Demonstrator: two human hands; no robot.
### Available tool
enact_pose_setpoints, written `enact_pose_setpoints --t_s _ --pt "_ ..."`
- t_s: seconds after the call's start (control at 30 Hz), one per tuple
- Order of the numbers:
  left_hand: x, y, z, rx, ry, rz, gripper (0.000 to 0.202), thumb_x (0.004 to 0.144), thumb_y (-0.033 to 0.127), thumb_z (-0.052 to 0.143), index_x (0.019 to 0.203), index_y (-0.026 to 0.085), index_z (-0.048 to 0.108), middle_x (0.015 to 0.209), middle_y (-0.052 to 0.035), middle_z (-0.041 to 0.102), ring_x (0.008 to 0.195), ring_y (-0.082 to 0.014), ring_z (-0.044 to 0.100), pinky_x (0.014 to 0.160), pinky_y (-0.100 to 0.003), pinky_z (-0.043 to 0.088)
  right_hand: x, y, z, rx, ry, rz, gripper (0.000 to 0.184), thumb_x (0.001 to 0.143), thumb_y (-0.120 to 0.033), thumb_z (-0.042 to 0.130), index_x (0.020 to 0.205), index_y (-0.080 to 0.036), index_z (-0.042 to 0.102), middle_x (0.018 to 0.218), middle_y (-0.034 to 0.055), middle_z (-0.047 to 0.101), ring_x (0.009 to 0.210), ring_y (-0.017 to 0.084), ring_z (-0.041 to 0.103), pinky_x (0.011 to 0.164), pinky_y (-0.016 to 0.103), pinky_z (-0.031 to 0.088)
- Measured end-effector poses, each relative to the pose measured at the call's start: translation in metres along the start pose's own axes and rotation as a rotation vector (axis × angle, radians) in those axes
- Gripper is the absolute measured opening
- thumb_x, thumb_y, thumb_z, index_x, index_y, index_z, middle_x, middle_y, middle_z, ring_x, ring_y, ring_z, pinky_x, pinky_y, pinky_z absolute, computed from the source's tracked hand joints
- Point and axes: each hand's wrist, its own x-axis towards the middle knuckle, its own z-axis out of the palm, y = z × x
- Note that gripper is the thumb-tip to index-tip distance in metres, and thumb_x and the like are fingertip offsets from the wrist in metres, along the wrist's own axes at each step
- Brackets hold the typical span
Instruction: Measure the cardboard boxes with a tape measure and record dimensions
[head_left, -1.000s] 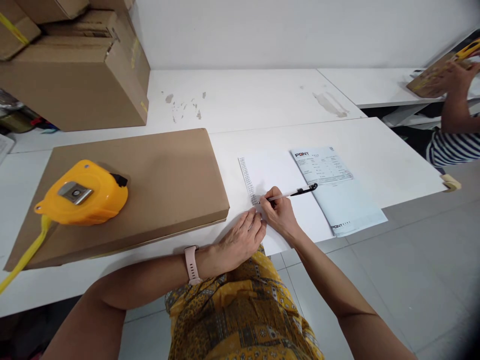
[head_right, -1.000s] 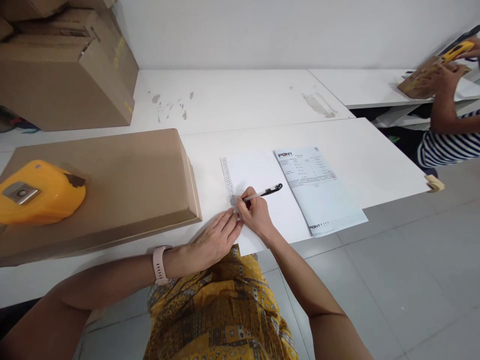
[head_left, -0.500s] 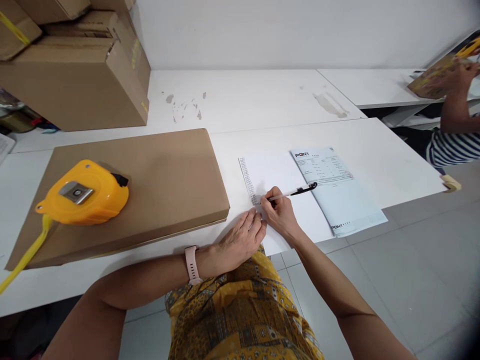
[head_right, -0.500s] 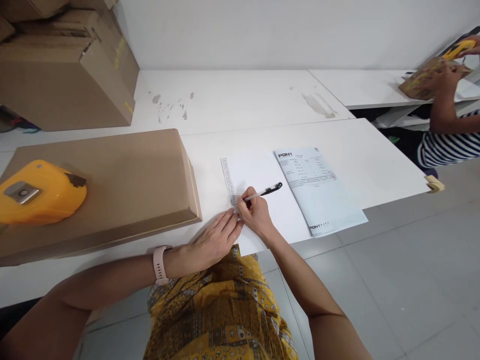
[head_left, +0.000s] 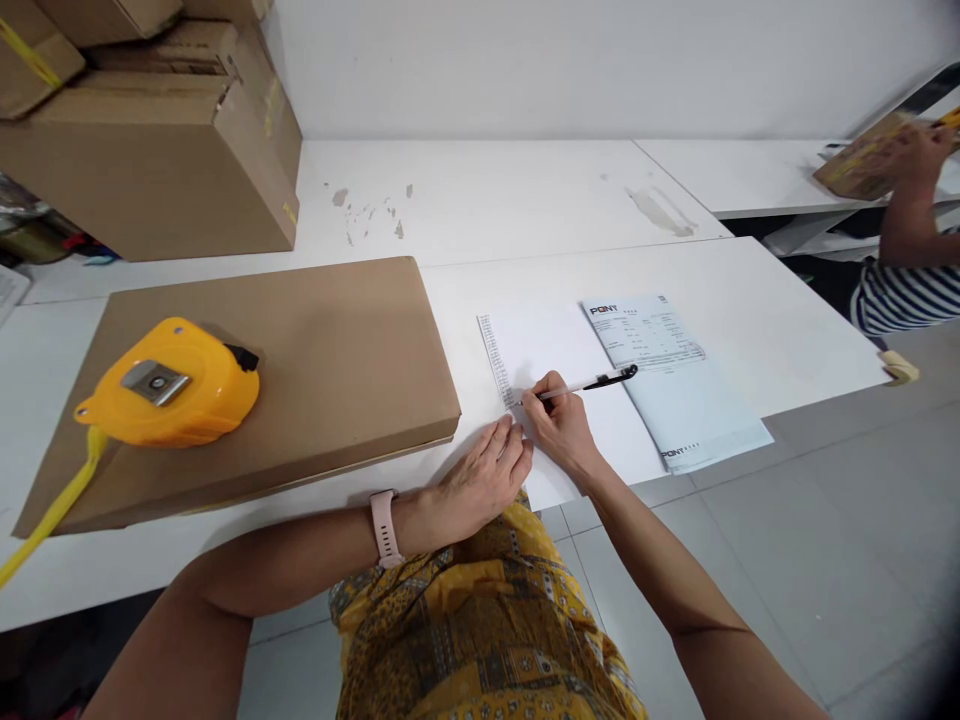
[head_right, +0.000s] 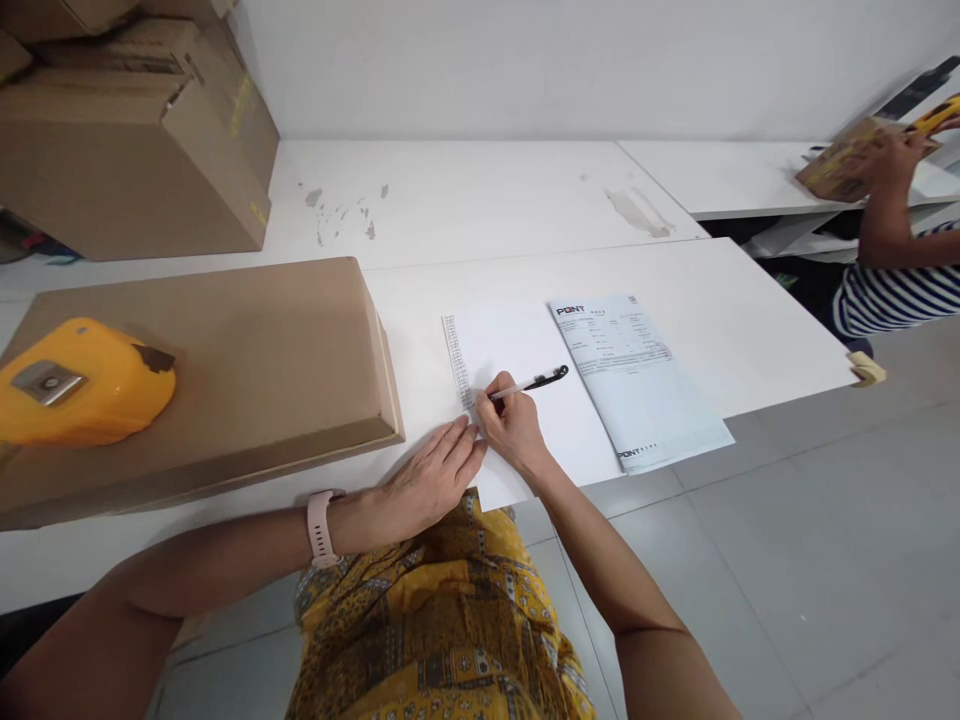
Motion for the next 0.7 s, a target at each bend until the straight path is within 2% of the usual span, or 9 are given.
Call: enact_pose_setpoints --t_s 0.37,0.47,0.53,0.6,0.7 --pt "0.001 0.0 -0.001 -0.001 -0.017 0.008 0.043 0.101 0.022 0.048 0.136 -0.001 0.056 0.139 -0.0263 0.061 0.133 -0.0365 0.057 0.114 -0.048 0.041 -0.001 0.002 -0.001 0.012 -0.003 -0.008 0.018 0.088 -0.031 0.055 0.075 -0.024 0.045 0.054 -0.008 0.043 0.049 0.011 0.041 0.051 0.026 0.034" --pt "0.0 0.0 -0.002 0.004 -0.019 -0.001 0.042 0.101 0.021 0.047 0.136 -0.001 0.056 0.139 -0.0263 0.061 0.133 -0.036 0.056 0.115 -0.048 0.04 -0.001 0.002 0.0 0.024 0.032 -0.008 0.019 0.09 -0.032 0.056 0.076 -0.024 0.045 0.055 -0.0077 0.043 0.049 0.011 0.04 0.05 0.026 0.033" --pt "0.0 0.0 -0.004 -0.004 -0.033 0.002 0.042 0.101 0.019 0.046 0.136 -0.001 0.056 0.141 -0.0265 0.06 0.135 -0.036 0.055 0.115 -0.047 0.04 -0.002 0.003 0.002 0.06 0.083 -0.02 0.018 0.094 -0.036 0.055 0.081 -0.024 0.05 0.062 -0.0057 0.048 0.053 0.012 0.044 0.052 0.026 0.037" --pt "0.0 -0.002 -0.005 -0.026 -0.052 0.007 0.042 0.099 0.018 0.046 0.136 -0.001 0.055 0.141 -0.0267 0.059 0.136 -0.0362 0.054 0.115 -0.047 0.04 -0.001 0.005 0.002 0.067 0.129 -0.063 0.018 0.098 -0.039 0.05 0.095 -0.023 0.056 0.073 -0.0017 0.058 0.062 0.015 0.053 0.058 0.028 0.043" --pt "0.001 -0.003 -0.004 -0.049 -0.068 0.019 0.045 0.098 0.017 0.048 0.139 -0.002 0.052 0.143 -0.0271 0.057 0.138 -0.0374 0.051 0.116 -0.048 0.039 0.004 0.013 -0.006 -0.111 0.165 -0.214 0.024 0.103 -0.035 0.042 0.112 -0.023 0.06 0.097 0.0063 0.068 0.084 0.02 0.062 0.075 0.034 0.049"
